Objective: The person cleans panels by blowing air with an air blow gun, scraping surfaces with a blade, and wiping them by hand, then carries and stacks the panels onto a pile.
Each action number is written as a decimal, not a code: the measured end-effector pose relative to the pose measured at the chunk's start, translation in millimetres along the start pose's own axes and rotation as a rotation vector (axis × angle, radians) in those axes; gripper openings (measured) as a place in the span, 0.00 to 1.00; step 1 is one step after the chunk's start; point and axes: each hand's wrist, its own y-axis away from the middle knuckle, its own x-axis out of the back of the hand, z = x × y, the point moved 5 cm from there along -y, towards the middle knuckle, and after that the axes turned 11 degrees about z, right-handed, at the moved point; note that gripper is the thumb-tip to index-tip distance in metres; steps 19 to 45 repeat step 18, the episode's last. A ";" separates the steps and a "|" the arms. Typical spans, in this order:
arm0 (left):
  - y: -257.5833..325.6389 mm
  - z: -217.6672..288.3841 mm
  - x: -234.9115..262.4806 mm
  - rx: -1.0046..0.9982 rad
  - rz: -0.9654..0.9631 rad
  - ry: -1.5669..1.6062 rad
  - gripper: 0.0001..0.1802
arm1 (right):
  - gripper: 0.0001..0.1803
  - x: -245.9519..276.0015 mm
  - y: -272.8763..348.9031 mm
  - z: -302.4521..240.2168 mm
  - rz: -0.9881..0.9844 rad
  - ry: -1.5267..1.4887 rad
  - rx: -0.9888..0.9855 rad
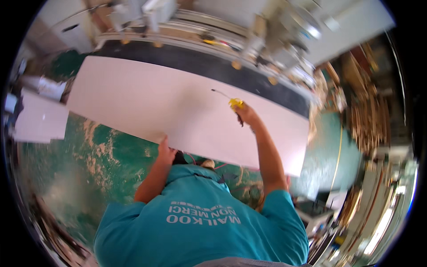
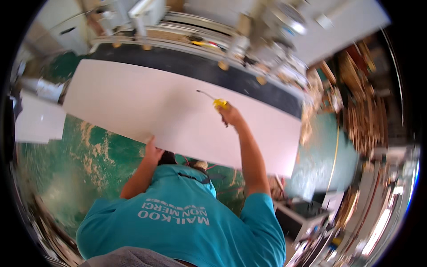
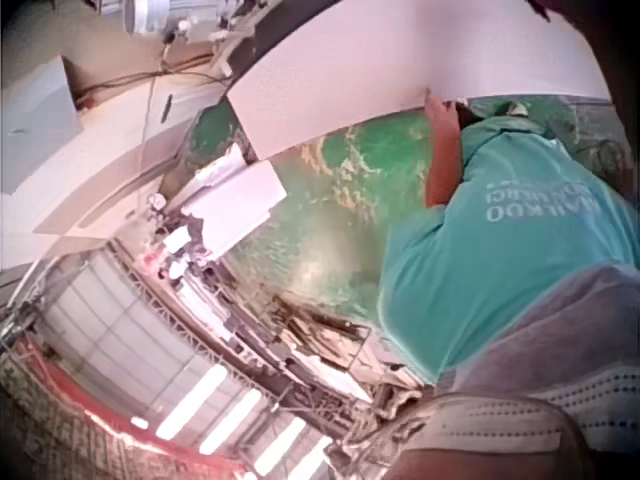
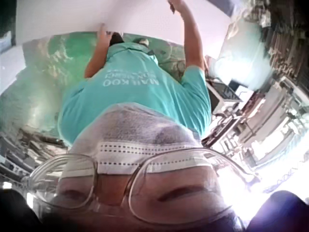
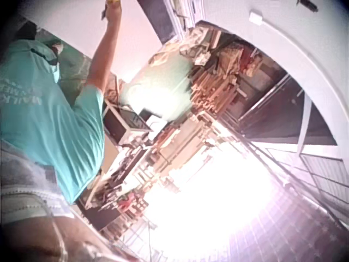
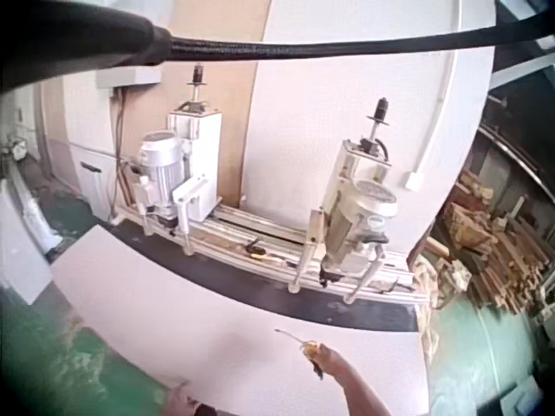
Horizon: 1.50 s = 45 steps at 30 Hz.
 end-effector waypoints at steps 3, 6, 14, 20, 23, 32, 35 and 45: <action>-33.3 76.6 12.3 -0.041 0.178 0.002 0.29 | 0.19 -123.0 -64.0 -122.0 0.027 0.106 0.065; -93.3 206.5 24.7 -0.388 0.420 0.157 0.32 | 0.20 -226.0 -145.2 -203.9 -0.158 0.079 0.241; -239.8 341.0 33.4 -0.473 0.655 0.373 0.30 | 0.21 -309.5 -313.4 -293.0 0.331 0.639 0.657; -296.0 352.5 52.6 -0.589 0.553 0.331 0.29 | 0.22 -356.7 -360.7 -322.7 -0.102 0.810 0.373; -296.0 352.5 52.6 -0.589 0.553 0.331 0.29 | 0.22 -356.7 -360.7 -322.7 -0.102 0.810 0.373; -296.0 352.5 52.6 -0.589 0.553 0.331 0.29 | 0.22 -356.7 -360.7 -322.7 -0.102 0.810 0.373; -296.0 352.5 52.6 -0.589 0.553 0.331 0.29 | 0.22 -356.7 -360.7 -322.7 -0.102 0.810 0.373; -296.0 352.5 52.6 -0.589 0.553 0.331 0.29 | 0.22 -356.7 -360.7 -322.7 -0.102 0.810 0.373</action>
